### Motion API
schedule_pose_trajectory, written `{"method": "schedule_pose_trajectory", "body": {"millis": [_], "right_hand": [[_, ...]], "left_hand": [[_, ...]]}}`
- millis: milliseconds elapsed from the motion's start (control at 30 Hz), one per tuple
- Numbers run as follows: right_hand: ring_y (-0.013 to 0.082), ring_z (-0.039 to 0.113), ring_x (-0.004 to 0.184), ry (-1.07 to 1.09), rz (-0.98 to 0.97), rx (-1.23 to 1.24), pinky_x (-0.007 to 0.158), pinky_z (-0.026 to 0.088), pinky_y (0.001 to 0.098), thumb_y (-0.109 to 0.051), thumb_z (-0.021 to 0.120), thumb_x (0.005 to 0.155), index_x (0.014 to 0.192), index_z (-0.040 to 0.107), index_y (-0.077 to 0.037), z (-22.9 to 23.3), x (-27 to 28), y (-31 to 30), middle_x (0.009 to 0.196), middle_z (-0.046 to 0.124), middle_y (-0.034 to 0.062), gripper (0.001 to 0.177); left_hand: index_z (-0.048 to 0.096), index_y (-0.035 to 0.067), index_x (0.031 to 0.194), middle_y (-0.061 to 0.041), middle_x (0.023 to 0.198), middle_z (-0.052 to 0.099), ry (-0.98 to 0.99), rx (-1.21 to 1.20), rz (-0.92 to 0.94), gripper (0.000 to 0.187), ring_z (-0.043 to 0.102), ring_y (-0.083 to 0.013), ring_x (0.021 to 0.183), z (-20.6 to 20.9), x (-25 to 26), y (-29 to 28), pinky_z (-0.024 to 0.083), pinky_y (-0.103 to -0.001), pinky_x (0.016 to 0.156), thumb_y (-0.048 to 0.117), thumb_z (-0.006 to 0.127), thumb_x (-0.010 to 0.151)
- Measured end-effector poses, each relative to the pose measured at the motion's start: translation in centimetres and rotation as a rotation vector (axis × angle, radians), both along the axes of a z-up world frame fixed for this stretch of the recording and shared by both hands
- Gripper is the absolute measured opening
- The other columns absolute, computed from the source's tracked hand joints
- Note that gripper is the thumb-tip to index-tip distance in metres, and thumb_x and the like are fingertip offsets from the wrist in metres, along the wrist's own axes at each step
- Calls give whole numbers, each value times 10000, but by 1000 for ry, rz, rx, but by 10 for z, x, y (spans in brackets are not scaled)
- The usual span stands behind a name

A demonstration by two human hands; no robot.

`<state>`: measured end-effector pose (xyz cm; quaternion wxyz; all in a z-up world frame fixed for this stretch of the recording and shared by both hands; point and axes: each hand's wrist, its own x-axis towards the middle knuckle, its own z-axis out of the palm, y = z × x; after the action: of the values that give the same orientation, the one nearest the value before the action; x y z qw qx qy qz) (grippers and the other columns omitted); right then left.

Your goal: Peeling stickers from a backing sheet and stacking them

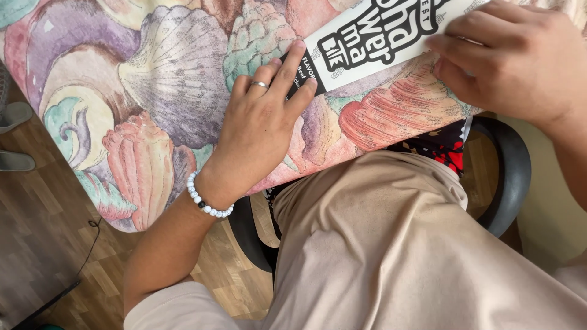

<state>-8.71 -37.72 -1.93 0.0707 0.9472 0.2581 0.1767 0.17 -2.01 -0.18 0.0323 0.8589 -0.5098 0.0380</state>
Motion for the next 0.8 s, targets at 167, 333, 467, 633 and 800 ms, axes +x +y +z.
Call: {"method": "schedule_pose_trajectory", "body": {"millis": [167,333,467,633,800], "right_hand": [[100,593,847,-69,74,-98,705,523,226,-225,627,1129,1316,739,-290,14,40,62,958,557,-105,227],[99,558,762,-76,110,-155,566,451,233,-225,602,1123,1096,633,-244,14,69,110,920,526,-69,45],[115,545,749,-62,117,-159,512,423,257,-225,589,1155,916,600,-235,11,77,117,900,527,-57,239],[126,559,746,-58,119,-134,531,417,284,-268,650,1213,892,611,-243,4,79,113,909,531,-58,324],[162,533,769,-11,54,-134,606,354,340,-284,714,1351,849,591,-188,-6,77,83,909,514,-52,526]], "left_hand": [[604,139,1170,-213,1552,439,-5,15,-7,354,553,-346,1087,7,2,-7,411,-435,780,-46,503,885],[601,160,1148,-196,1560,443,-25,7,16,320,559,-340,1105,5,0,-7,419,-435,793,10,517,878],[604,182,1108,-192,1531,475,-78,1,14,294,542,-312,1061,6,0,-7,404,-421,759,50,536,855],[612,188,1134,-199,1548,457,-62,-13,16,381,545,-313,1076,1,2,-5,410,-415,764,-6,545,814],[602,174,1155,-196,1532,459,-36,-49,15,353,547,-318,1090,1,1,-4,414,-420,770,5,529,853]]}}
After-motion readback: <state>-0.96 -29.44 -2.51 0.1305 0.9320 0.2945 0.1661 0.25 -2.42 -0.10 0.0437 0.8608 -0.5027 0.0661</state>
